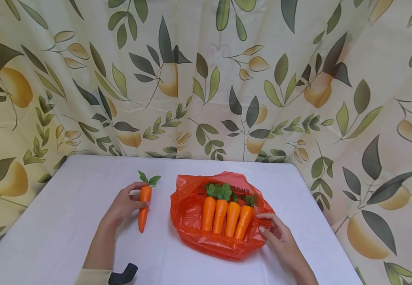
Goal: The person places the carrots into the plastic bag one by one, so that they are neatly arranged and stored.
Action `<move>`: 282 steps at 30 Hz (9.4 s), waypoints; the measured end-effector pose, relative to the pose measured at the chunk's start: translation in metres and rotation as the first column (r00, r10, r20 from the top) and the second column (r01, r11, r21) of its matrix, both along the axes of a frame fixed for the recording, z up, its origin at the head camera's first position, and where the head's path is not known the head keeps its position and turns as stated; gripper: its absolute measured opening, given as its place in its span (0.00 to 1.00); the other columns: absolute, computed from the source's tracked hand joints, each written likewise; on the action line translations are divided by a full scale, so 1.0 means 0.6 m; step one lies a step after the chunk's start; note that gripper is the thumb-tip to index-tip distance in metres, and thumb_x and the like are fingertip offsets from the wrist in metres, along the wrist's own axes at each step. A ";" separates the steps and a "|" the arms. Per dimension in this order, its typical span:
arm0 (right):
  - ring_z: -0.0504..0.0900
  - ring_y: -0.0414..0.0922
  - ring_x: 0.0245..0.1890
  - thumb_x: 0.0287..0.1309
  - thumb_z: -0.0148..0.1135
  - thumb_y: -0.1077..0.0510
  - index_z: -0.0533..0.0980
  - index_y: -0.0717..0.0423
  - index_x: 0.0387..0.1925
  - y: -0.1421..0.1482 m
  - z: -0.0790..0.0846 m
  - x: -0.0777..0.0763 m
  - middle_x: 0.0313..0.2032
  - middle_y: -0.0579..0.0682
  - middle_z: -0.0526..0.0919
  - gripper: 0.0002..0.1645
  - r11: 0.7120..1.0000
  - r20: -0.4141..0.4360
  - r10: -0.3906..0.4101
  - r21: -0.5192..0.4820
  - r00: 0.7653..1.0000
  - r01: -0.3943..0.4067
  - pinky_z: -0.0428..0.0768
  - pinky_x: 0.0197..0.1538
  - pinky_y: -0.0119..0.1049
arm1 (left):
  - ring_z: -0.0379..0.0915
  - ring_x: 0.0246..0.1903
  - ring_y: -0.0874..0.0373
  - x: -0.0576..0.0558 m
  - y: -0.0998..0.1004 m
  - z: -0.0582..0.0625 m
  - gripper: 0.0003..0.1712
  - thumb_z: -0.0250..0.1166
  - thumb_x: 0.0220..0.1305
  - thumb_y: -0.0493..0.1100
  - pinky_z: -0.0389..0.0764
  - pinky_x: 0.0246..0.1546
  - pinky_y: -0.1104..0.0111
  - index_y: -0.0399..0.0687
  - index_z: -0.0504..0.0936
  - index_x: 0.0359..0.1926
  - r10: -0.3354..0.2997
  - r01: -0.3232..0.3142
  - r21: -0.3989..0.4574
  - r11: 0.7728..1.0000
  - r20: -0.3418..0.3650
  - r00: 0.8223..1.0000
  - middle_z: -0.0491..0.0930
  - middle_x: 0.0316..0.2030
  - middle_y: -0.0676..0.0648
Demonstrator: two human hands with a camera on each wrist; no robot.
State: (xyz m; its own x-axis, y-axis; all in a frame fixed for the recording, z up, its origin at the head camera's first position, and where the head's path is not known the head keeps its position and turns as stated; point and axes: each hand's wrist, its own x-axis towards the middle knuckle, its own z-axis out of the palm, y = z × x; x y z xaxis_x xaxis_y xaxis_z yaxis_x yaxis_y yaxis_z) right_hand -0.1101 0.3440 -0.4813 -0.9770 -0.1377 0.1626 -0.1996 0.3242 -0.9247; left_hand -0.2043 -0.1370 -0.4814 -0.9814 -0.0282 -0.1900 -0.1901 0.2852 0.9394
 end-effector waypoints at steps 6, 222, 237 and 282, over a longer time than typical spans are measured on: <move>0.75 0.31 0.56 0.76 0.56 0.62 0.73 0.65 0.61 0.000 0.002 0.001 0.61 0.45 0.76 0.17 1.000 -0.002 -0.012 0.001 1.000 0.012 0.81 0.51 0.29 | 0.76 0.54 0.43 -0.002 0.007 0.016 0.38 0.77 0.56 0.32 0.85 0.46 0.57 0.57 0.78 0.67 -0.001 0.001 -0.004 1.000 -0.002 1.000 0.73 0.63 0.42; 0.79 0.36 0.56 0.76 0.53 0.67 0.71 0.67 0.62 0.008 0.002 -0.004 0.59 0.45 0.79 0.17 0.995 -0.038 0.085 -0.051 0.996 -0.087 0.82 0.52 0.32 | 0.69 0.63 0.43 0.014 0.257 0.009 0.32 0.71 0.68 0.40 0.76 0.59 0.44 0.56 0.75 0.71 -0.285 0.280 -0.104 0.954 -0.039 0.958 0.73 0.66 0.43; 0.78 0.35 0.57 0.76 0.54 0.67 0.71 0.68 0.62 -0.002 0.006 -0.005 0.60 0.45 0.78 0.17 0.996 -0.055 0.079 -0.042 0.995 -0.082 0.81 0.52 0.30 | 0.71 0.61 0.46 0.026 0.241 0.038 0.32 0.69 0.70 0.39 0.79 0.57 0.45 0.55 0.73 0.72 -0.357 0.338 -0.218 0.915 -0.055 0.932 0.75 0.64 0.46; 0.80 0.36 0.54 0.75 0.57 0.64 0.72 0.61 0.64 0.000 0.059 0.023 0.62 0.59 0.75 0.19 0.987 -0.038 0.088 0.138 0.995 -0.082 0.82 0.51 0.31 | 0.81 0.46 0.54 0.113 -0.141 0.097 0.20 0.66 0.70 0.32 0.84 0.41 0.65 0.51 0.82 0.59 -0.405 0.212 -0.484 0.849 -0.338 0.849 0.80 0.56 0.48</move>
State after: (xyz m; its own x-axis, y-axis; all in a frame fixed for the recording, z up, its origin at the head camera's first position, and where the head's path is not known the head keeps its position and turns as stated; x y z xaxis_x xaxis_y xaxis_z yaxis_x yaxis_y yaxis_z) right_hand -0.0963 0.3439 -0.4459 -0.9532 -0.2432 0.1795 -0.2713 0.4265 -0.8629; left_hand -0.1362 -0.2215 -0.4231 -0.9314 0.3091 0.1925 0.3531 0.6378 0.6845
